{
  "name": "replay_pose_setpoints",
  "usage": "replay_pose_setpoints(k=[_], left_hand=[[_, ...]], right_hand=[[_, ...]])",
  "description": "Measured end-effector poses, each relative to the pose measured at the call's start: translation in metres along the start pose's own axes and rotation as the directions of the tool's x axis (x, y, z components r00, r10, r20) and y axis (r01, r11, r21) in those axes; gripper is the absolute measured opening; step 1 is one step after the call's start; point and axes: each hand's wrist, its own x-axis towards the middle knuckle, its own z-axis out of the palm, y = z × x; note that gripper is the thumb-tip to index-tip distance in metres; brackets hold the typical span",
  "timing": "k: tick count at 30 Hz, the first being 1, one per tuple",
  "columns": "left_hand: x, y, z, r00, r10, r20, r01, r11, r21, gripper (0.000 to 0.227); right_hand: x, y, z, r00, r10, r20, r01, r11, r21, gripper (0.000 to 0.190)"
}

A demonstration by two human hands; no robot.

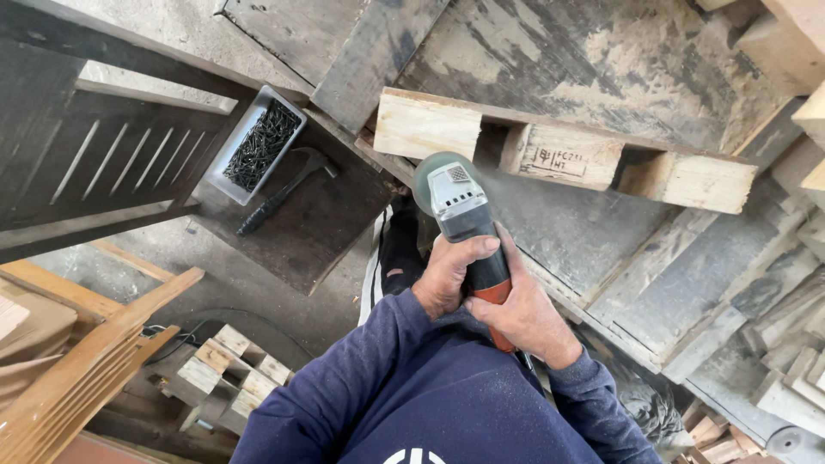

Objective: The person uses an angle grinder with a sanding disc to smooth the edges and surfaces of small wooden blocks. They handle the blocks one at a time, repositioning them on a workbench and occasionally moving them aside to access new pieces.

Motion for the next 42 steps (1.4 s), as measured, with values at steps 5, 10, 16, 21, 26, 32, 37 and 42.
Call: replay_pose_setpoints(k=[5, 10, 16, 21, 26, 32, 37, 42], left_hand=[[0.003, -0.017, 0.011, 0.997, -0.05, 0.051, 0.05, 0.999, 0.005, 0.043], [0.012, -0.04, 0.022, 0.993, -0.084, 0.086, 0.084, 0.996, 0.01, 0.043], [0.032, -0.084, 0.054, 0.972, -0.202, 0.122, 0.193, 0.978, 0.084, 0.037], [0.038, -0.103, 0.071, 0.966, -0.229, 0.118, 0.223, 0.973, 0.062, 0.034], [0.044, -0.092, 0.072, 0.97, -0.238, 0.056, 0.234, 0.97, 0.07, 0.034], [0.043, -0.06, 0.076, 0.968, -0.232, 0.097, 0.225, 0.971, 0.082, 0.037], [0.04, -0.04, 0.074, 0.951, -0.302, 0.067, 0.29, 0.945, 0.151, 0.041], [0.05, -0.028, 0.07, 0.905, -0.403, 0.138, 0.382, 0.911, 0.157, 0.043]], right_hand=[[-0.009, 0.018, -0.01, 1.0, 0.017, -0.026, -0.016, 0.999, 0.03, 0.113], [-0.023, 0.035, -0.022, 0.997, -0.013, -0.081, 0.018, 0.998, 0.058, 0.112], [-0.047, 0.062, -0.044, 0.971, 0.06, -0.23, -0.029, 0.99, 0.138, 0.109], [-0.055, 0.075, -0.062, 0.964, 0.182, -0.196, -0.128, 0.957, 0.26, 0.11], [-0.048, 0.07, -0.074, 0.982, 0.066, -0.175, -0.03, 0.98, 0.198, 0.106], [-0.034, 0.049, -0.071, 0.986, 0.063, -0.152, -0.029, 0.976, 0.217, 0.109], [-0.036, 0.03, -0.059, 0.946, 0.275, -0.174, -0.246, 0.954, 0.172, 0.114], [-0.029, 0.021, -0.057, 0.902, 0.404, -0.15, -0.356, 0.895, 0.268, 0.116]])
